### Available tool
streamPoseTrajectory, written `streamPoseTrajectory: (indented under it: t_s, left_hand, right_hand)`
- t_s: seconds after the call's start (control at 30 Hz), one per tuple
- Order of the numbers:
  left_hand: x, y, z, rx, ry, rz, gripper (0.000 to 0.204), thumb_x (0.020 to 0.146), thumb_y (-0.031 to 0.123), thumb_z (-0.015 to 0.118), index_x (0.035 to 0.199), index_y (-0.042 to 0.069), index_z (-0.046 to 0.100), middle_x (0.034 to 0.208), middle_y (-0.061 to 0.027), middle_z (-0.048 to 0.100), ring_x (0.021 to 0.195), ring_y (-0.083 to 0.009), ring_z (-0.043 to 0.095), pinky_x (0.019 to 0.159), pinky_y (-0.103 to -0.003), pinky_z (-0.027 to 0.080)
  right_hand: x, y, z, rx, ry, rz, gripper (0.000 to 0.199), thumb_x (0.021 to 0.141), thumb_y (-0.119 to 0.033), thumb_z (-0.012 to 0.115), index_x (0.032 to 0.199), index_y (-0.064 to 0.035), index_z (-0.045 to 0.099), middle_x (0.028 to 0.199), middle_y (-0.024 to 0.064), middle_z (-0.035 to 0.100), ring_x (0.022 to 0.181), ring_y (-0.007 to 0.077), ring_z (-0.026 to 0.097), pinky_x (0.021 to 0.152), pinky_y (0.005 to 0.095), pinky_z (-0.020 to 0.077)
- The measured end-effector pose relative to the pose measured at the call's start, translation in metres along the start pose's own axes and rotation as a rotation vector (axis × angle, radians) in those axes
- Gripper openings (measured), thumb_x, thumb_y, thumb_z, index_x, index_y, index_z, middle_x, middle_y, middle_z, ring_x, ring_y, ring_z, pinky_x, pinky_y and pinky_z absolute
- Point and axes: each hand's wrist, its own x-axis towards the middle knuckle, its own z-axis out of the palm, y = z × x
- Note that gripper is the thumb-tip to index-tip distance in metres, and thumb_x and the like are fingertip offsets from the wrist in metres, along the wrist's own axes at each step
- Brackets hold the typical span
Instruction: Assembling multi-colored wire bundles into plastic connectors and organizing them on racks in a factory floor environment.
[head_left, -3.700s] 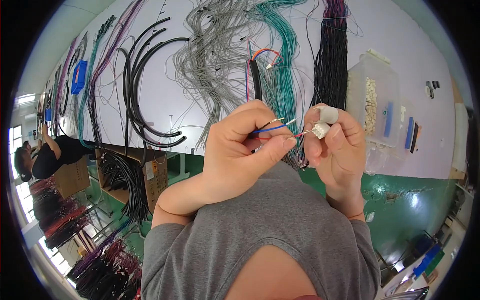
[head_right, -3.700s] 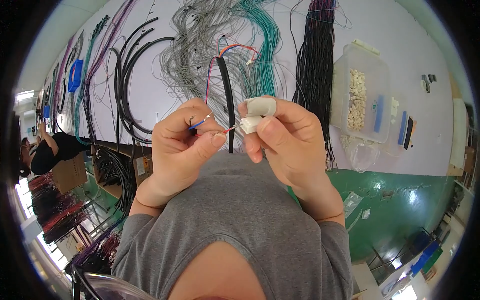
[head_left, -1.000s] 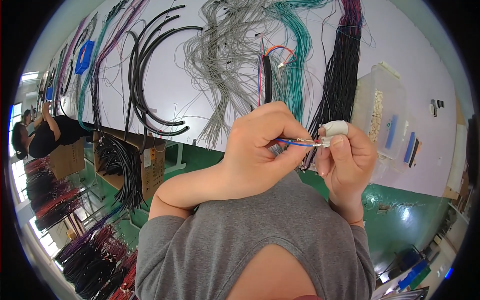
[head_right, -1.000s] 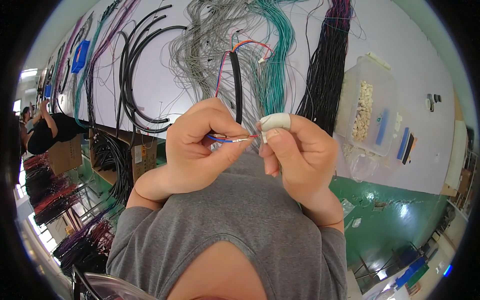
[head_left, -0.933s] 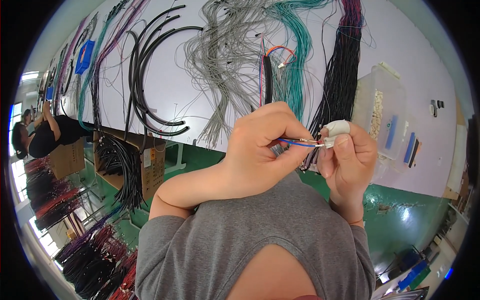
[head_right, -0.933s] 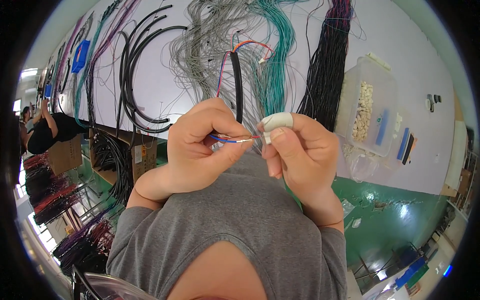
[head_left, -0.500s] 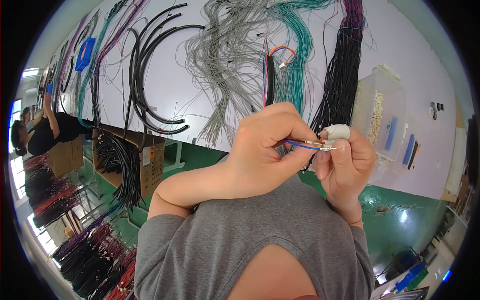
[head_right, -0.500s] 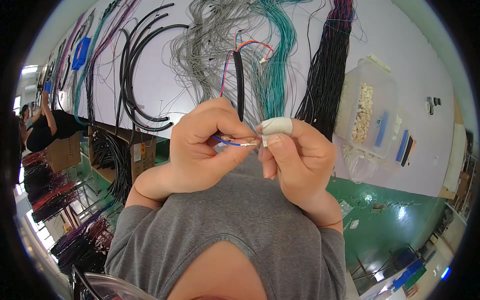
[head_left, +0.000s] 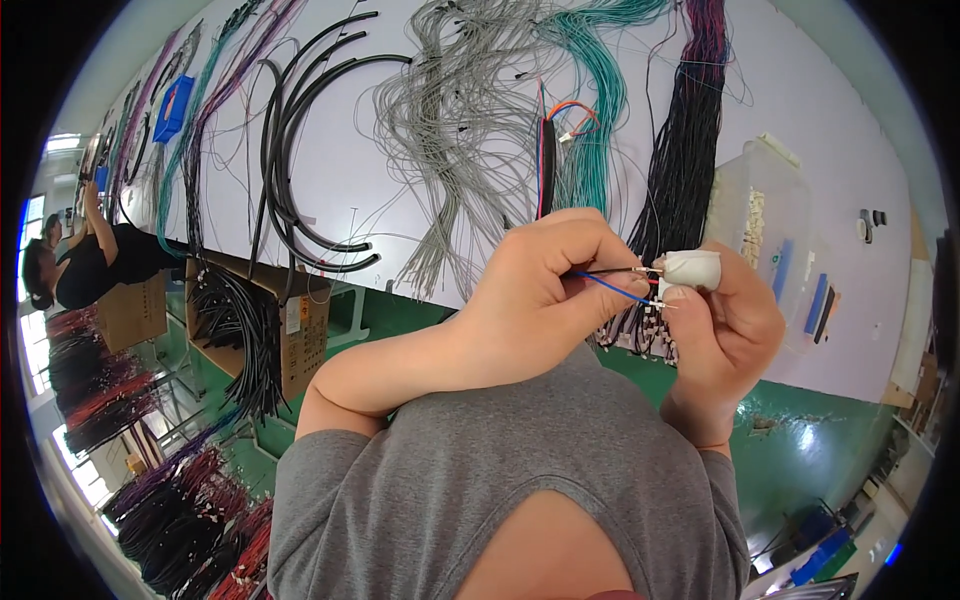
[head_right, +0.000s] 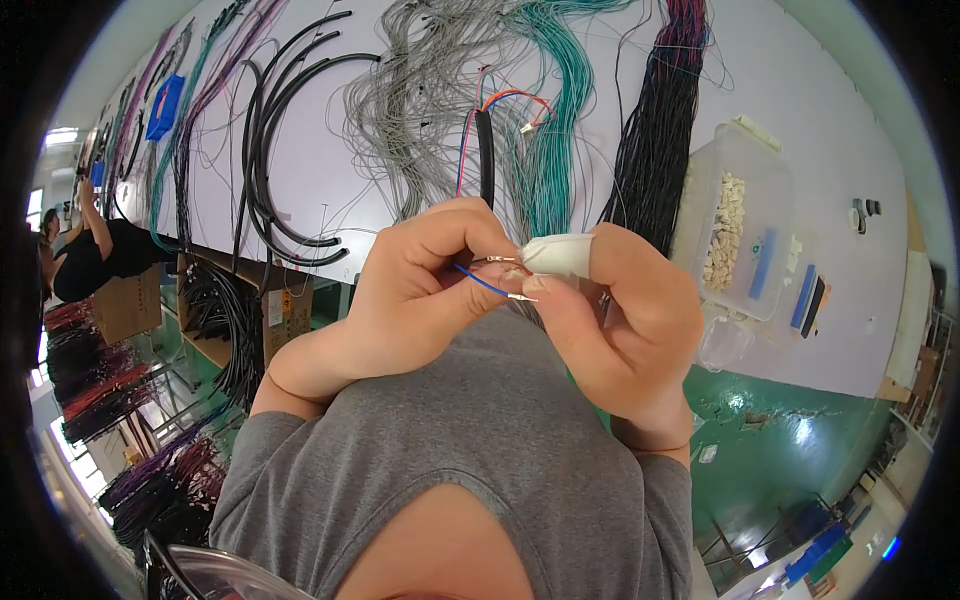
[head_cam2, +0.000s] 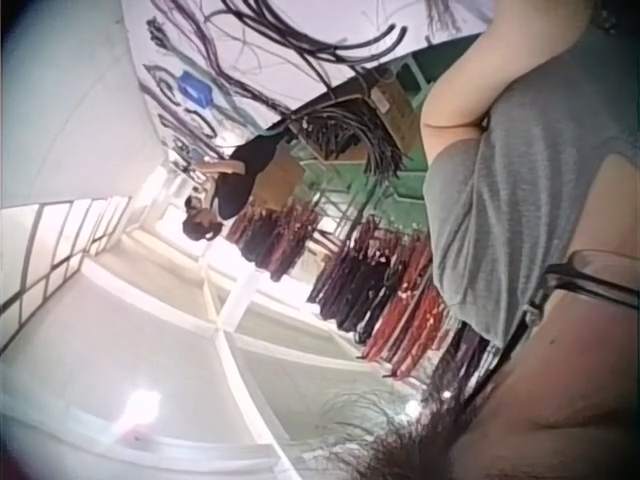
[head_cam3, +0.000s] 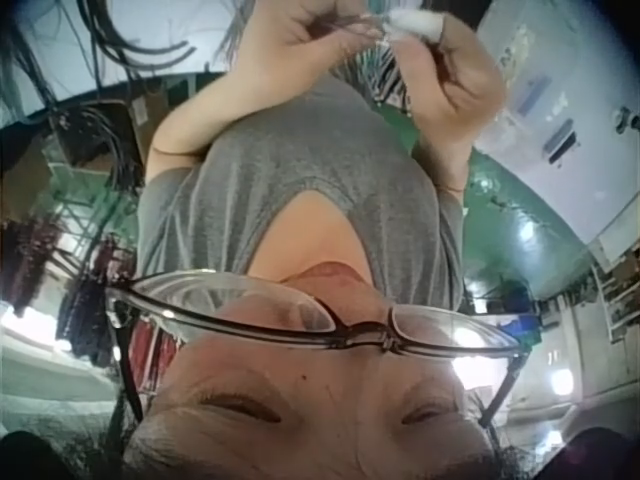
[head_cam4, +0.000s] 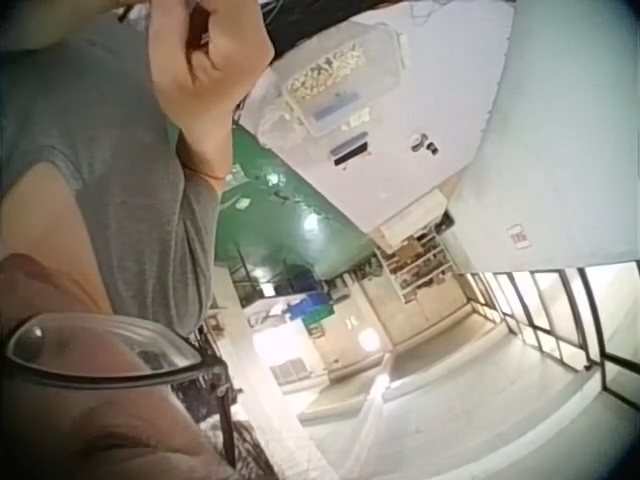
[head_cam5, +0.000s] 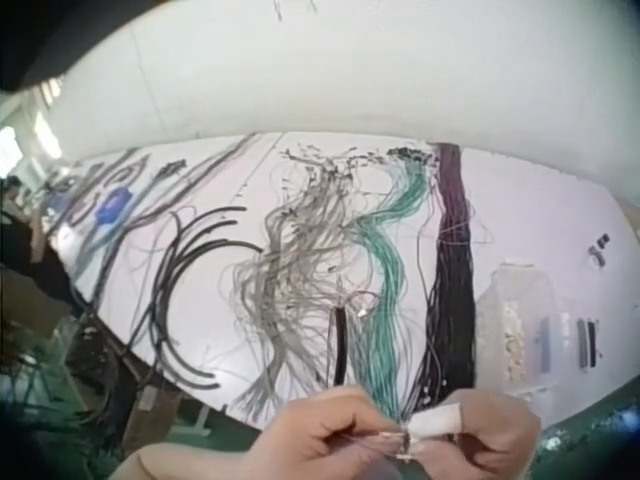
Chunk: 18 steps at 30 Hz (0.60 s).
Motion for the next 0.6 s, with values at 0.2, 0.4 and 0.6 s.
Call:
streamPoseTrajectory:
  t_s: [0.2,0.4,0.6]
  left_hand:
    - [0.0006,0.0016,0.0007,-0.23,0.026,-0.163,0.004,0.075,0.002,0.056,0.077,-0.001,0.053,0.074,-0.0025,0.048,0.064,-0.0056,0.044,0.055,-0.018,0.035]
    - [0.0011,0.0013,0.0006,-0.126,0.03,-0.089,0.006,0.074,0.0,0.056,0.079,-0.001,0.054,0.073,-0.0023,0.047,0.064,-0.0057,0.044,0.056,-0.017,0.035]
    - [0.0,-0.0008,0.0019,-0.21,0.112,-0.031,0.009,0.072,-0.002,0.058,0.081,-0.001,0.056,0.08,-0.0039,0.046,0.069,-0.007,0.043,0.06,-0.018,0.035]
  right_hand:
    - [0.0001,0.0003,0.0036,0.029,0.012,-0.025,0.016,0.066,0.006,0.055,0.082,0.0042,0.056,0.064,0.0037,0.051,0.053,0.0063,0.043,0.045,0.0178,0.0314]
    - [-0.0031,0.0032,0.007,0.091,0.092,0.035,0.016,0.068,0.005,0.054,0.084,0.0046,0.056,0.067,0.0044,0.053,0.056,0.0059,0.045,0.047,0.0171,0.0328]
    - [-0.0029,0.0055,0.0051,0.001,0.091,0.067,0.01,0.07,0.004,0.054,0.08,0.0038,0.056,0.066,0.0029,0.051,0.055,0.0038,0.042,0.046,0.0165,0.0314]
